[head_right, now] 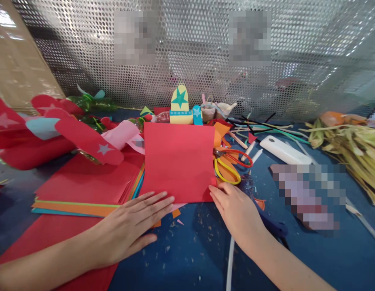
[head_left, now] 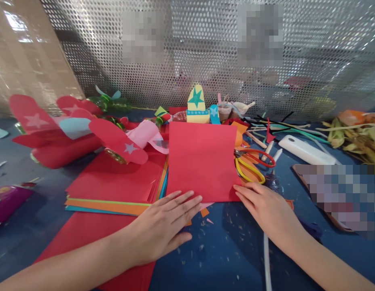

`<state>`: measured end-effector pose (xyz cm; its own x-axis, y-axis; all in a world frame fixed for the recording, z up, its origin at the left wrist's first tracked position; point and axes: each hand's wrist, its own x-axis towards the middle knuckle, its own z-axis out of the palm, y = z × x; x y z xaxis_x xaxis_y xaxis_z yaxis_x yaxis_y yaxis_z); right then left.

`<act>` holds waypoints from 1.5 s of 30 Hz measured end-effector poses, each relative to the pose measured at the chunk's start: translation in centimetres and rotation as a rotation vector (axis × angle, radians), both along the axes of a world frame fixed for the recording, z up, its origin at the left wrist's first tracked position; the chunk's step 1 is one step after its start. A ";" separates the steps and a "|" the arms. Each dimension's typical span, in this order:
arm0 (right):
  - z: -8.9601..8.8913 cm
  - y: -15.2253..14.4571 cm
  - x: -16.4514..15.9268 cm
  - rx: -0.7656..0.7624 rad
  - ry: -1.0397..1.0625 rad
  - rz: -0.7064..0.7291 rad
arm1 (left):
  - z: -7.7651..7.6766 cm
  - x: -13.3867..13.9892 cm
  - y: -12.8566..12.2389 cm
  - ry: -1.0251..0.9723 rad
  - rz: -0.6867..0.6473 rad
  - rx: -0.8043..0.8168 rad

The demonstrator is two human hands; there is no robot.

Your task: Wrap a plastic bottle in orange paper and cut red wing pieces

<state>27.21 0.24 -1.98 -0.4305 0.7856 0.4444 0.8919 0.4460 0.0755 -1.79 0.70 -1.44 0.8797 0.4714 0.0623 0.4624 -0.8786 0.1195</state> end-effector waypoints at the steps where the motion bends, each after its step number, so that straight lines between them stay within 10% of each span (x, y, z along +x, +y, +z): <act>1: 0.0 0.0 0.0 0.001 0.001 0.000 | 0.0 0.0 0.0 0.006 0.001 -0.005; 45: 0.1 -0.6 -0.4 0.044 -0.085 -0.006 | 0.2 0.0 0.4 -0.011 0.012 -0.099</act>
<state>26.84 -0.40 -1.92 -0.4638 0.7686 0.4406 0.8839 0.4354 0.1709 -1.74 1.13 -1.27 0.8737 0.4859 0.0243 0.4707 -0.8569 0.2099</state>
